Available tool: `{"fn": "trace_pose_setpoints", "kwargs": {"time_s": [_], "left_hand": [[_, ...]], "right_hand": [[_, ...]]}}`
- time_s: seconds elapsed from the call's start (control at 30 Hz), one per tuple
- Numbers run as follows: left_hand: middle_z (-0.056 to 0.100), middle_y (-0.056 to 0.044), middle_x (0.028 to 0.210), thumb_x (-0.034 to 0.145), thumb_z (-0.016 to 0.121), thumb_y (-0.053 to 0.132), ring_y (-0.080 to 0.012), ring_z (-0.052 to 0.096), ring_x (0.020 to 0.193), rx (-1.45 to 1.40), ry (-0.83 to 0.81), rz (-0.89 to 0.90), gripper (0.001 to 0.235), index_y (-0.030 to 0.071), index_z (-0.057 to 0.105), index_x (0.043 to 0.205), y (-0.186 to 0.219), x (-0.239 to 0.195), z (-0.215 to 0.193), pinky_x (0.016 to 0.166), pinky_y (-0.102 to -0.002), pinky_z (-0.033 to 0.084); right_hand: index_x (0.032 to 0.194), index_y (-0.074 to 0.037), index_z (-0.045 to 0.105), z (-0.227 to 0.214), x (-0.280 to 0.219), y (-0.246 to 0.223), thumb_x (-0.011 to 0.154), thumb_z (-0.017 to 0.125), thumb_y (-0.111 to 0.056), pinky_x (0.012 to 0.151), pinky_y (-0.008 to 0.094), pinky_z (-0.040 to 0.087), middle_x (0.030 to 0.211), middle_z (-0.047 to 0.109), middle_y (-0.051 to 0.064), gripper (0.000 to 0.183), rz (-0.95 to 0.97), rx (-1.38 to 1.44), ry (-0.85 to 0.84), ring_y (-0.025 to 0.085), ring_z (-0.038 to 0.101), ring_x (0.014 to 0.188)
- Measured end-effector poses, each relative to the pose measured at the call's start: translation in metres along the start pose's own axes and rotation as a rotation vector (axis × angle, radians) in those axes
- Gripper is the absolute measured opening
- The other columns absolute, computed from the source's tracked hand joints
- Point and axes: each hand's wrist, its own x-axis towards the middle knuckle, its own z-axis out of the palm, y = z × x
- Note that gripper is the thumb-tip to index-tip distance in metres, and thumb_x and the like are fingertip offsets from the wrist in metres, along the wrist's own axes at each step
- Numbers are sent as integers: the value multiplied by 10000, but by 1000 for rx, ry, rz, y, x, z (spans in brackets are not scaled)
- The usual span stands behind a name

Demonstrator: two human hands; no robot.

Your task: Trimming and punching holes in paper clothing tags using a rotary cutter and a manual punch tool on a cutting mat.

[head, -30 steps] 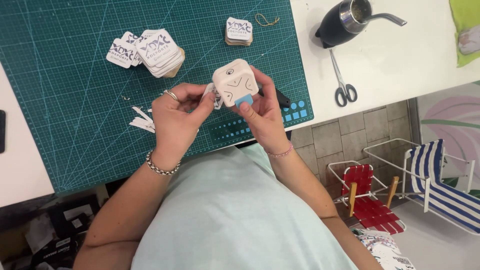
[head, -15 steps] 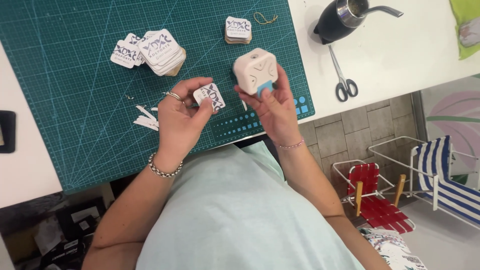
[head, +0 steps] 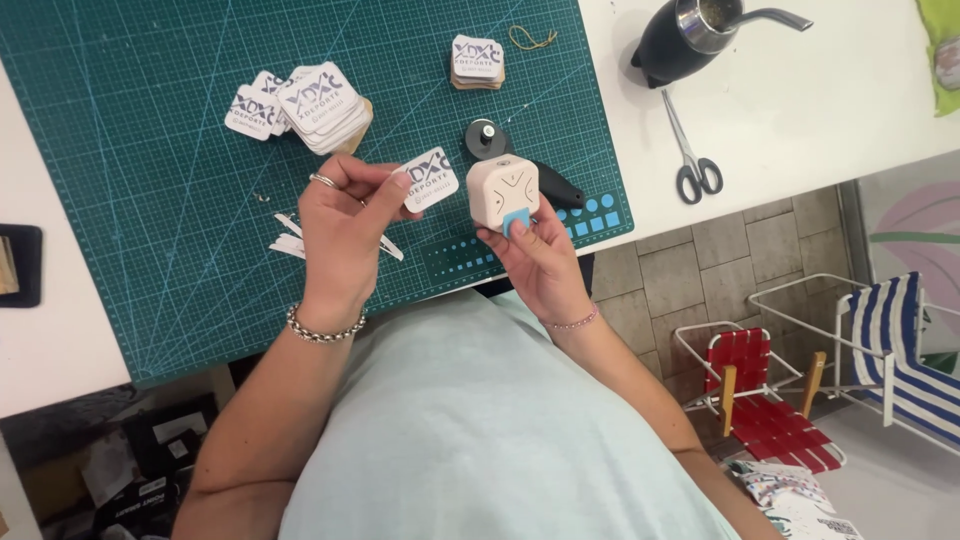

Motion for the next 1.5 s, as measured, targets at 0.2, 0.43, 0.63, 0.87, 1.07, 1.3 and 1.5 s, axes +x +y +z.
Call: {"fn": "trace_pose_setpoints", "kwargs": {"time_s": [0.2,0.43,0.63,0.87,1.07,1.3,1.5], "left_hand": [[672,-132,919,872,746,-12,-76,636,748,110,-12,91,177,24,608,977,-10,3,-4,664,-220,599],[539,-64,896,875,564,-113,-96,552,829,244,-78,123,356,51,631,1184,-18,2,-1,677,-247,545],[485,-46,816,809,491,-117,-116,485,801,327,-125,101,444,67,711,1149,-17,4,3,703,-250,468],[459,-65,804,820,465,-94,-145,499,788,308,-172,51,426,33,661,1176,-19,4,5,705,-296,547],[538,-130,868,852,544,-97,-162,621,755,307,-172,31,260,-17,543,1099,-11,-1,10,668,-304,627],[682,-206,794,858,671,2,-239,699,643,683,-196,27,253,-35,530,1064,-39,7,0,513,-335,565],[619,-151,958,818,845,133,-344,668,897,1276,-145,494,388,-17,657,1122,-41,4,-7,707,-399,564]], "right_hand": [[1440,-1,412,2,0,-8,916,663,-105,957,386,597,1233,655,214,591,-47,-99,4,321,699,1074],[1425,-16,438,-11,3,-20,915,670,-130,960,363,605,1217,671,173,572,-73,-162,45,281,709,1056],[1465,-68,425,-32,12,-47,915,697,-74,947,376,612,1238,652,134,614,-275,-495,136,234,684,1085],[1512,-32,325,-45,20,-77,987,632,-37,961,348,611,1250,610,155,608,-331,-727,198,226,658,1111],[1468,-40,420,-78,37,-73,1024,639,-48,820,330,597,1204,611,212,496,-394,-989,210,237,658,998],[1335,-82,602,-75,41,-80,973,763,-181,966,462,435,1261,554,117,409,-760,-1719,285,317,520,1160],[1365,-108,580,-34,51,-45,937,782,-283,969,395,396,1163,617,71,505,-717,-1944,-154,250,524,1135]]}}
